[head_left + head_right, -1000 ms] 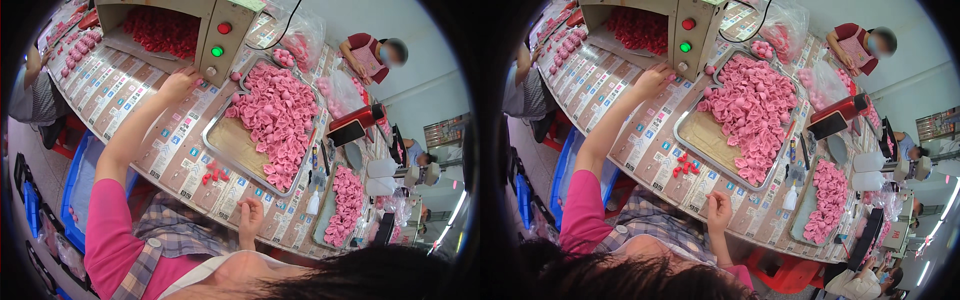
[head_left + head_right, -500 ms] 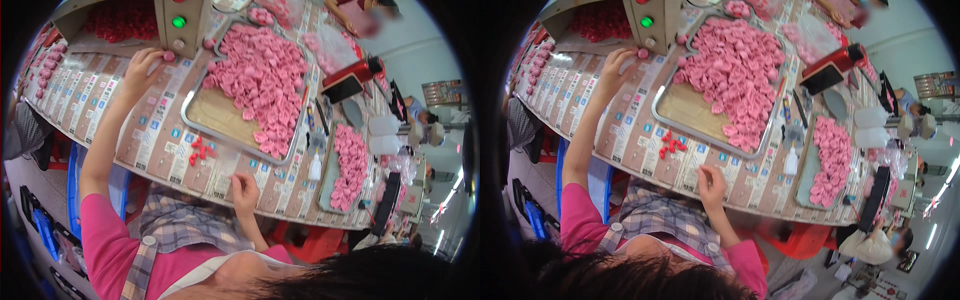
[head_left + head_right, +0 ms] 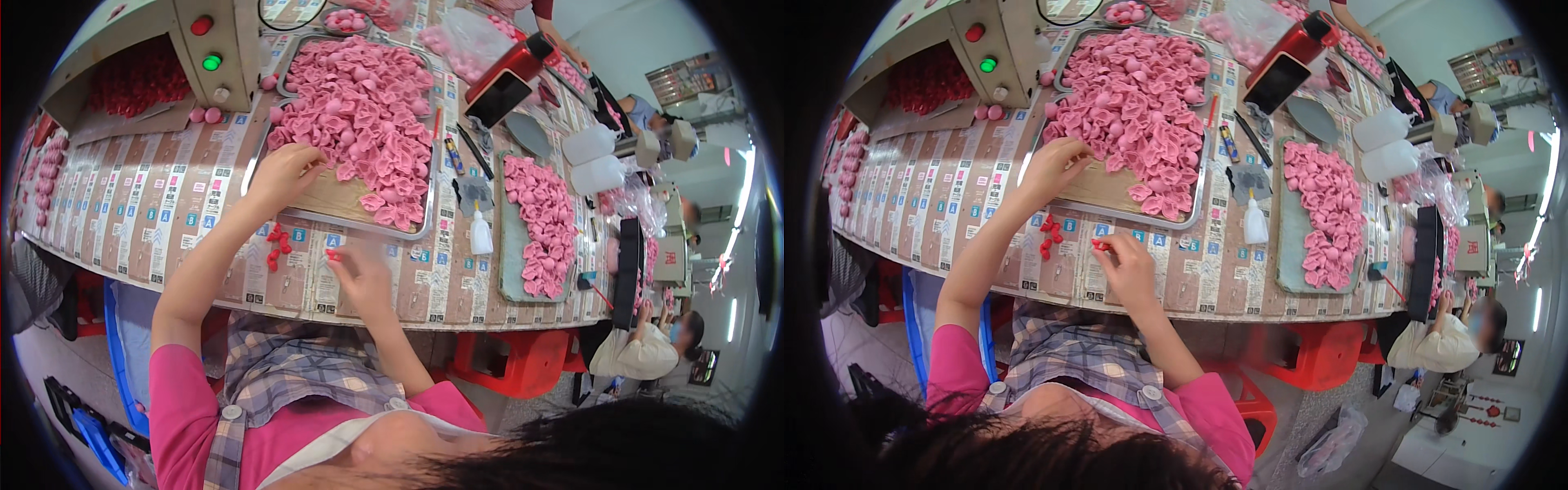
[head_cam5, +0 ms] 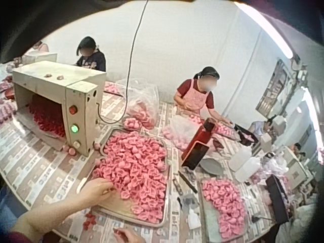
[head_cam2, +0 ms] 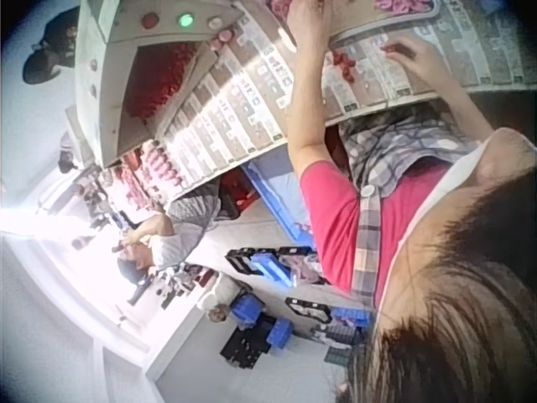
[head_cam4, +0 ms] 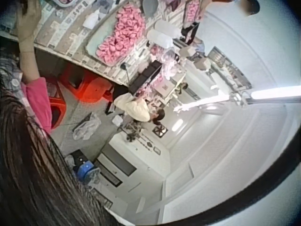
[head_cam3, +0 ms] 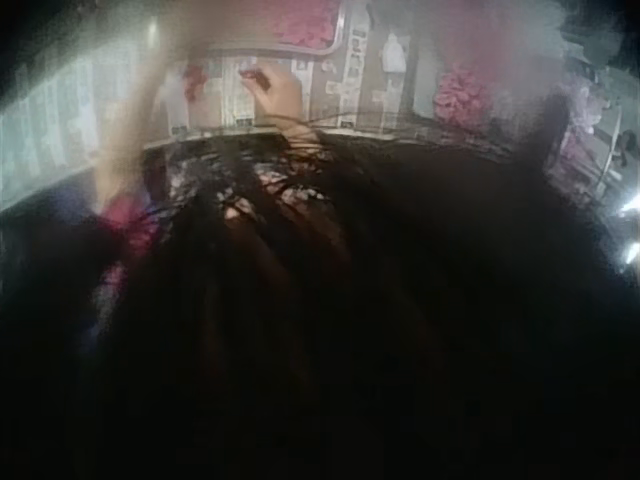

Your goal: The person assembles small toy parts by applying glue from a bottle onto components and pressing the pieces together by hand.

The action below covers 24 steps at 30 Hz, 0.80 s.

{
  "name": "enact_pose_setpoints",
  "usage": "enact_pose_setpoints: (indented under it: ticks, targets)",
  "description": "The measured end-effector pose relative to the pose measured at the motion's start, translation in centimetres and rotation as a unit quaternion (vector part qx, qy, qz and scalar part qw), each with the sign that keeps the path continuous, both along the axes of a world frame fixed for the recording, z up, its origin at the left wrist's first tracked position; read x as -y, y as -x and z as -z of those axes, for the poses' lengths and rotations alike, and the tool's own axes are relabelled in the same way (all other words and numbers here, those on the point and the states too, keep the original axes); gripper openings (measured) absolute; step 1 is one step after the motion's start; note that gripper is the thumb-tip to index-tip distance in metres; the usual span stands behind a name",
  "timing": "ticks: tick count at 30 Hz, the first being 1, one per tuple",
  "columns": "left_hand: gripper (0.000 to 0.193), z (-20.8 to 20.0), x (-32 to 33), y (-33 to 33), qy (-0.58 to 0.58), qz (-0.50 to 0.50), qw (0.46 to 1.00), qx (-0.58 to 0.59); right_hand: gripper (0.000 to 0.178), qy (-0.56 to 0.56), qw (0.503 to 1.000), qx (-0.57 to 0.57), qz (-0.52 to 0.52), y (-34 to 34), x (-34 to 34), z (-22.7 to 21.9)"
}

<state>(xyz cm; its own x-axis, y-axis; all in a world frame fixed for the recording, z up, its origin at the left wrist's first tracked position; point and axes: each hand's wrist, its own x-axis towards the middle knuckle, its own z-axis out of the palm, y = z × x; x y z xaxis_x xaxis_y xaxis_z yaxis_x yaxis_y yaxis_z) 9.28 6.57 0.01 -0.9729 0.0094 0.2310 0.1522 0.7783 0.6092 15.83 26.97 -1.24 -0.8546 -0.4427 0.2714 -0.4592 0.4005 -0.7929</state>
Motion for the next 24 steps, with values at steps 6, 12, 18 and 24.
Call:
enact_pose_setpoints:
  ticks: [6,12,18,24]
  targets:
    - [0.021,2.0,-4.4,2.7,0.060,-0.033,0.997,-0.032,0.015,0.067,0.991,0.088,0.074,-0.4,-3.4,-0.3]
    - [0.022,1.9,-4.1,2.3,-0.038,-0.019,0.999,0.013,0.010,0.236,0.952,0.176,0.079,0.4,-3.7,0.6]
    - [0.027,-0.9,-4.7,-5.0,-0.400,0.024,0.904,0.149,0.006,0.382,0.861,0.322,0.098,1.1,-3.7,-0.2]
    - [0.032,0.0,-8.0,-8.7,-0.678,-0.041,0.712,0.177,0.012,0.354,0.899,0.243,0.086,0.3,-1.2,-1.8]
